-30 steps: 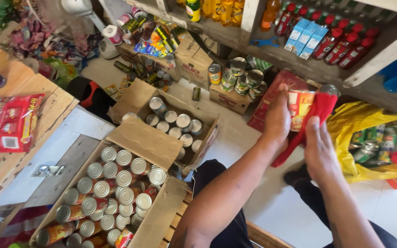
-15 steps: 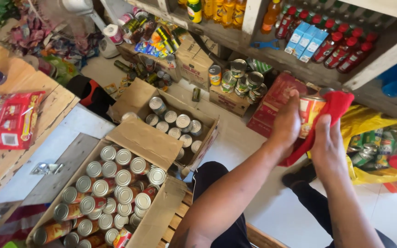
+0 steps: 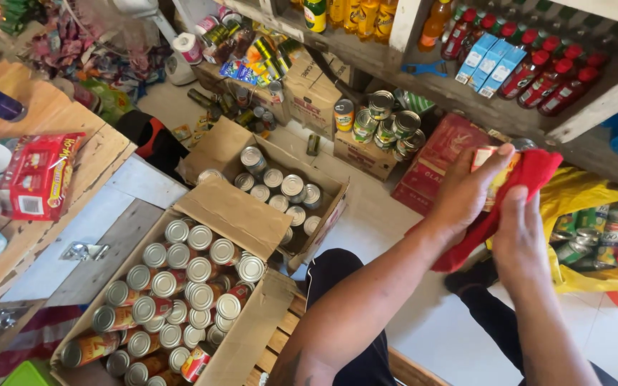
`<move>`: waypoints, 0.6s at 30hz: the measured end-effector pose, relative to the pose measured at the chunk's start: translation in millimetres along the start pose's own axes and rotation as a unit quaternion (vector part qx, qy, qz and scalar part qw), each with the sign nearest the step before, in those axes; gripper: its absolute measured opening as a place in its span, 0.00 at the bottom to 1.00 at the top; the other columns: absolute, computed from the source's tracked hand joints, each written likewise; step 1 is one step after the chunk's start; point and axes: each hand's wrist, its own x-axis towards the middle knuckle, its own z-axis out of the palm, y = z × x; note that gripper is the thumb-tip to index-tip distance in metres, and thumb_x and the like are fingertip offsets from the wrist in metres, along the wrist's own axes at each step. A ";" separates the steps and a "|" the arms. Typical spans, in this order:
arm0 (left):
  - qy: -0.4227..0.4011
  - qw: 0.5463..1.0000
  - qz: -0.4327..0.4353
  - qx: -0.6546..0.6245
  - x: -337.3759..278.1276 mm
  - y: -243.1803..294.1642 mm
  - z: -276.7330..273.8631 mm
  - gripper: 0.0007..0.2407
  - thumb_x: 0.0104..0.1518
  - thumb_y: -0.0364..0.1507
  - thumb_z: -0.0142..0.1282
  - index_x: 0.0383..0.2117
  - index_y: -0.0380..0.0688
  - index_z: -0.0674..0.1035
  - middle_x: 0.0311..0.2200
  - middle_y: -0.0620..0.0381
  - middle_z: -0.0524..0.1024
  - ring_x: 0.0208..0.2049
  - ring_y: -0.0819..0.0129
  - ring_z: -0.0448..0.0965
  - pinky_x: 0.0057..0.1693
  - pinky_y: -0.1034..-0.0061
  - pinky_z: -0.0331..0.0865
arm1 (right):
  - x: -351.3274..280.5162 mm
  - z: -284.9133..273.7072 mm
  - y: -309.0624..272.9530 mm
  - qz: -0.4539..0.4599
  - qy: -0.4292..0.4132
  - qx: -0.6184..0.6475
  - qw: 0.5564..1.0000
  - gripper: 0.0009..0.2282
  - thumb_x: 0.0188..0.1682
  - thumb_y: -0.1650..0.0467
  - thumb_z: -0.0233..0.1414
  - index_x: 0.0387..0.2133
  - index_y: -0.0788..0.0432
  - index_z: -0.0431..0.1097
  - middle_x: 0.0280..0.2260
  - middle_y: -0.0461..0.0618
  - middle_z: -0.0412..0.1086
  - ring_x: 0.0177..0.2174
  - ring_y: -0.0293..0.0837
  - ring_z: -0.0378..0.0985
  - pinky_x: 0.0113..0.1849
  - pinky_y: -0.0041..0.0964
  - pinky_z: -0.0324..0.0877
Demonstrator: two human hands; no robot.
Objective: Cleaning canned goods by wiping them with a cloth and organizing them into a box or onto shelves.
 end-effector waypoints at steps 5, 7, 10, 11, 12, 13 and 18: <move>0.055 0.998 0.020 0.029 6.9 -4.9 -0.8 0.27 0.54 0.48 0.50 0.46 0.34 0.76 0.39 0.47 0.76 0.37 0.65 0.75 0.45 0.71 0.70 | -24.6 9.9 -3.2 -0.225 -0.017 -0.055 0.973 0.23 0.59 0.72 0.37 0.67 0.70 0.46 0.60 0.74 0.57 0.52 0.68 0.66 0.51 0.53 0.61; 0.022 0.999 0.023 0.019 2.5 -4.1 -0.7 0.25 0.56 0.48 0.50 0.47 0.34 0.76 0.38 0.46 0.77 0.36 0.62 0.76 0.44 0.67 0.71 | -11.7 6.6 3.7 -0.154 -0.016 -0.034 0.987 0.23 0.60 0.69 0.35 0.68 0.64 0.45 0.58 0.73 0.61 0.49 0.66 0.69 0.47 0.54 0.64; -0.006 0.999 0.032 0.027 -2.6 -1.6 -0.5 0.25 0.58 0.47 0.49 0.46 0.34 0.77 0.34 0.47 0.76 0.31 0.65 0.74 0.38 0.69 0.68 | 2.0 -3.3 -1.3 -0.034 -0.005 -0.021 0.999 0.25 0.61 0.62 0.31 0.68 0.62 0.49 0.56 0.69 0.63 0.48 0.61 0.69 0.47 0.51 0.63; -0.004 0.998 0.037 0.044 -4.0 -0.7 -0.9 0.25 0.58 0.47 0.49 0.45 0.32 0.77 0.31 0.50 0.74 0.29 0.70 0.71 0.34 0.74 0.64 | 5.5 -7.1 -5.5 0.018 0.007 -0.030 0.999 0.28 0.61 0.57 0.29 0.66 0.65 0.53 0.58 0.67 0.62 0.51 0.59 0.66 0.51 0.48 0.60; -0.003 0.998 0.037 0.044 -3.8 -3.6 -0.4 0.25 0.58 0.47 0.49 0.45 0.32 0.77 0.31 0.50 0.74 0.29 0.70 0.71 0.34 0.74 0.64 | 5.4 -7.2 -5.2 0.017 0.006 -0.030 0.999 0.28 0.61 0.57 0.29 0.66 0.65 0.53 0.58 0.67 0.62 0.51 0.59 0.66 0.51 0.48 0.60; -0.004 0.999 0.043 0.023 -3.6 -6.4 -0.1 0.23 0.60 0.46 0.51 0.44 0.33 0.78 0.30 0.53 0.74 0.27 0.73 0.70 0.33 0.75 0.63 | 5.2 -7.1 -4.9 0.001 0.002 -0.023 1.000 0.27 0.61 0.58 0.28 0.64 0.66 0.55 0.57 0.67 0.63 0.50 0.60 0.66 0.51 0.49 0.58; 0.001 1.000 -0.008 0.008 -8.5 7.9 -0.5 0.24 0.61 0.46 0.46 0.49 0.35 0.77 0.38 0.44 0.76 0.36 0.60 0.76 0.43 0.65 0.70 | -13.5 4.5 1.0 -0.086 -0.005 -0.051 0.995 0.21 0.62 0.66 0.33 0.65 0.65 0.51 0.44 0.72 0.67 0.35 0.63 0.71 0.36 0.54 0.65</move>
